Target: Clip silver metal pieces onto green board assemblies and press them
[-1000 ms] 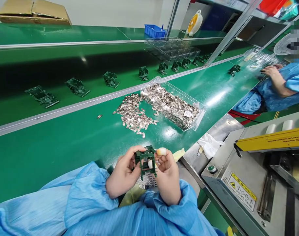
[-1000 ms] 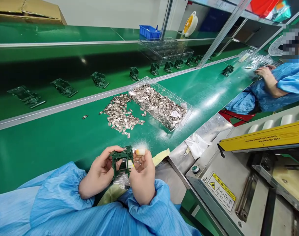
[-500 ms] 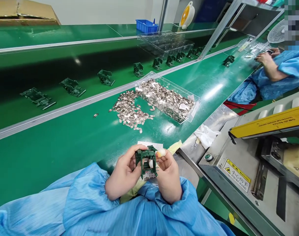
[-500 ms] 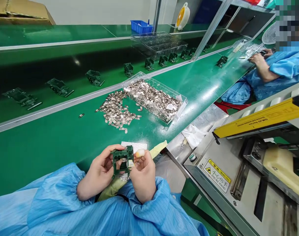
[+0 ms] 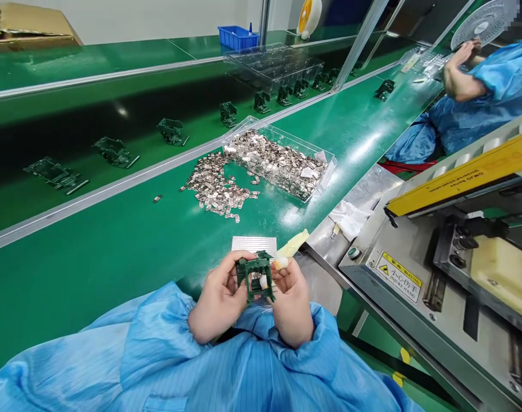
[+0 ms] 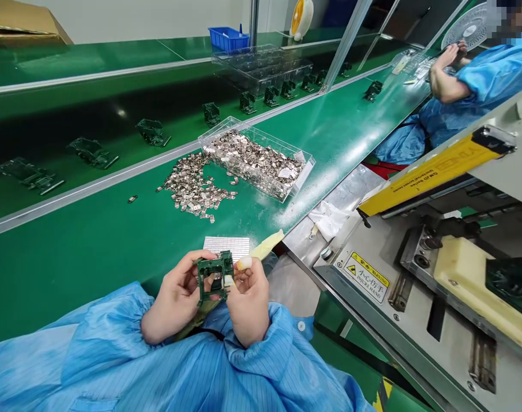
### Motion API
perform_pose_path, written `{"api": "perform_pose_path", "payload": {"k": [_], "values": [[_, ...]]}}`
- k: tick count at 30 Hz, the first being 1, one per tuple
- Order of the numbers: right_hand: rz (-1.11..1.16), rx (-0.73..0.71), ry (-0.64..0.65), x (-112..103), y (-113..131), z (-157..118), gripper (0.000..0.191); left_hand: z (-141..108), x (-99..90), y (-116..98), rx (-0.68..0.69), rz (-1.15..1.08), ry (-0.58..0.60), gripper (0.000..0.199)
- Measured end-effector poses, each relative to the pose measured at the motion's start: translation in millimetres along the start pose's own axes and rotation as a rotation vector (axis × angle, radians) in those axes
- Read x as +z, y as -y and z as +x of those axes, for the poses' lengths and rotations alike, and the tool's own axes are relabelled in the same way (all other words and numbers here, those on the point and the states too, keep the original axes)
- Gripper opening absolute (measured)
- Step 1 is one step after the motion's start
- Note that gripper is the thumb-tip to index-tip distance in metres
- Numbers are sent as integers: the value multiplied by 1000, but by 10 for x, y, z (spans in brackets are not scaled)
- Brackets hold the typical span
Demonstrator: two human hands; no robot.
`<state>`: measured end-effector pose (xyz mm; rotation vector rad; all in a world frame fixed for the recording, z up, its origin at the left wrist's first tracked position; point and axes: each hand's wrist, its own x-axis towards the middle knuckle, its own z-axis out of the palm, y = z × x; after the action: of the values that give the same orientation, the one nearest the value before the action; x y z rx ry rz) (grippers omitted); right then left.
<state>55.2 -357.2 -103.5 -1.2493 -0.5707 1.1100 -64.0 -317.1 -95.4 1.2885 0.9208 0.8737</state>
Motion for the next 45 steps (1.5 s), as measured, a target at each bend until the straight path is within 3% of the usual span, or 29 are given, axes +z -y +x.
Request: {"api": "perform_pose_path", "payload": {"k": [4,7,10,13,16,21,29,34,39,42,45], "values": [[-34,-22,18,-62,64,-30,30,-22,29,15,2,55,25,34],[-56,-62,45,-289,71,-15,32,45,31,18,-13,64,68,35],[-163,-107,-50,-598,-48,22,27,218,21,31,-11,-1,60,37],[-253,-61,35,-763,-249,67,34,433,33,93,-4,-49,66,42],[-257,-49,156,-716,-422,104,38,587,70,191,37,-35,84,43],[-272,-108,167,-601,-564,120,35,634,96,293,44,54,85,43],[-507,-185,184,-804,-638,145,25,617,75,250,26,71,78,41],[-682,-134,188,-913,-428,155,6,622,78,216,36,1,111,39],[-821,-178,55,-899,61,42,9,573,71,216,48,-134,102,37],[-664,-219,30,-790,286,-6,5,516,85,220,65,-190,112,36],[-468,-227,27,-639,351,26,11,459,111,231,87,-226,139,33]]}}
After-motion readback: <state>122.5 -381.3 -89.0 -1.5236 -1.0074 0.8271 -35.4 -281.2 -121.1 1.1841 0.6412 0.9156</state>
